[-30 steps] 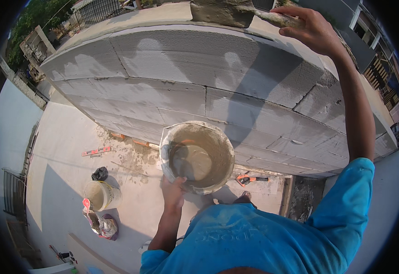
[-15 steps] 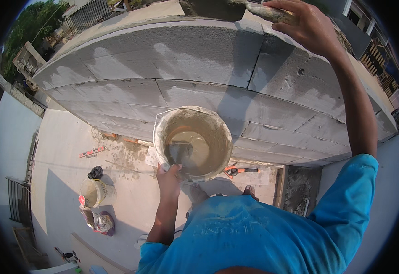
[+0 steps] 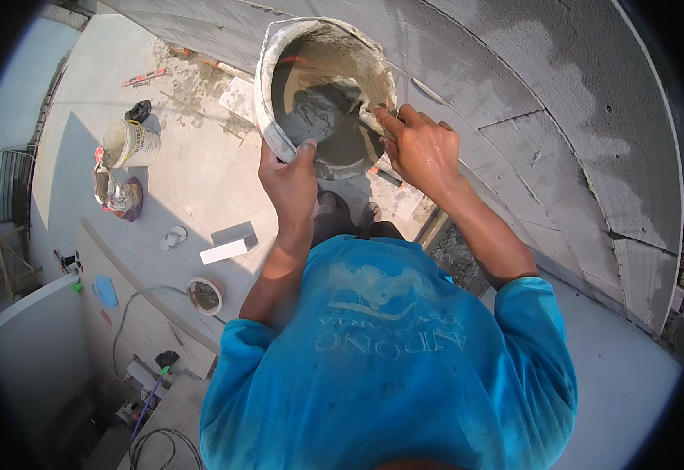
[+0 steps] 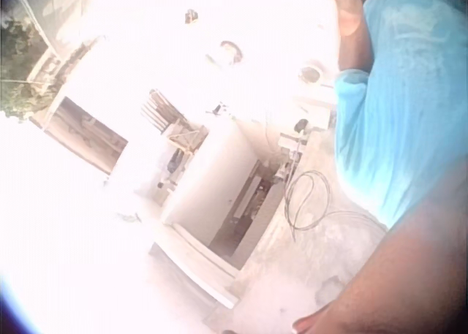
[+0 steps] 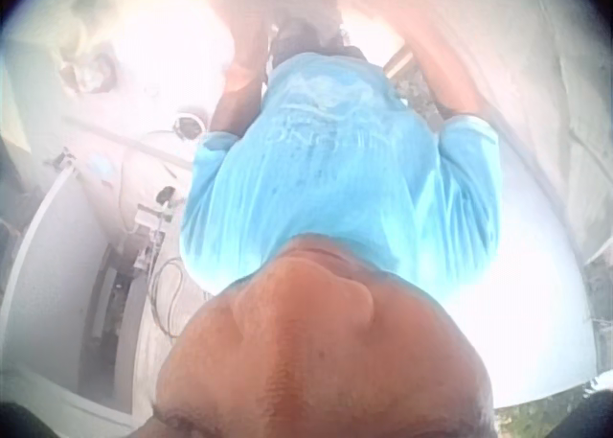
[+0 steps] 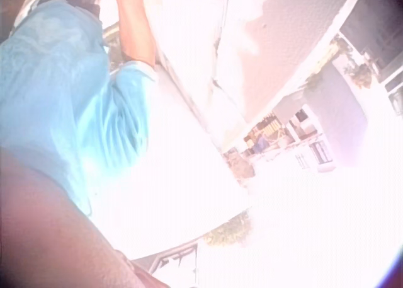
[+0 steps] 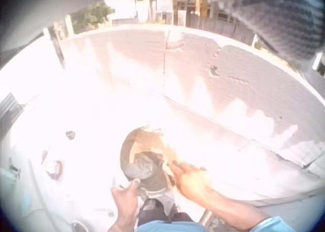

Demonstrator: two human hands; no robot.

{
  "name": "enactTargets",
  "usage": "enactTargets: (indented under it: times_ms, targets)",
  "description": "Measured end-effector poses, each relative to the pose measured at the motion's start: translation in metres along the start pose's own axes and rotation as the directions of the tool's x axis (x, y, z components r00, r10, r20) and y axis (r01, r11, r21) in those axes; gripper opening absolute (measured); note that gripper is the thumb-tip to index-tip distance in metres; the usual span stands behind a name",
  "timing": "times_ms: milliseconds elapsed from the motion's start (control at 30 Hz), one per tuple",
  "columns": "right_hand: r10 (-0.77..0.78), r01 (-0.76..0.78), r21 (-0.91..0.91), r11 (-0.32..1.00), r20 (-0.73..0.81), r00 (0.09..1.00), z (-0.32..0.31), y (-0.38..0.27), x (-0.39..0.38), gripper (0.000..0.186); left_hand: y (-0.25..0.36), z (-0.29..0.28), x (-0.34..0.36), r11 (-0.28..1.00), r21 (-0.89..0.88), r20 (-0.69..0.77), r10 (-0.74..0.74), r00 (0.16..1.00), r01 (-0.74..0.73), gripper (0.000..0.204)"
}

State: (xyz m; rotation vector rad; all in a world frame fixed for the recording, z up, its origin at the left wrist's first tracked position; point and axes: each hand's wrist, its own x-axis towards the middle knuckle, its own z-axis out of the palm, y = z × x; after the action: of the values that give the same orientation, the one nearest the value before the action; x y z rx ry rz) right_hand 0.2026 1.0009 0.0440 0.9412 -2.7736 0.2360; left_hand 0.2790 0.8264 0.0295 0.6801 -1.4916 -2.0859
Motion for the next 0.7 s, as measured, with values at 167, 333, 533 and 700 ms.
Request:
enactTargets:
  times_ms: [167, 333, 533, 700]
  targets:
    - [0.167, -0.180, 0.098, 0.979, 0.131, 0.977, -0.007, 0.010, -0.030, 0.047, -0.015, 0.022, -0.043, 0.949, 0.290, -0.077, 0.153, 0.985, -0.125, 0.073]
    - [0.308, -0.523, 0.533, 0.665, 0.442, 0.842, 0.013, 0.001, -0.044, 0.051, -0.018, 0.027, -0.060, 0.957, 0.258, -0.080, 0.159, 0.984, -0.134, 0.075]
    - [0.270, -0.674, 0.697, 0.243, 0.619, 0.737, -0.046, 0.023, -0.037, 0.048, 0.015, 0.011, -0.041, 0.992, -0.072, -0.104, -0.114, 0.988, 0.107, 0.048]
    - [0.263, -0.654, 0.722, 0.226, 0.601, 0.755, -0.138, 0.054, -0.018, 0.052, 0.023, -0.001, -0.018, 0.925, -0.273, 0.004, -0.275, 0.962, 0.265, 0.050]
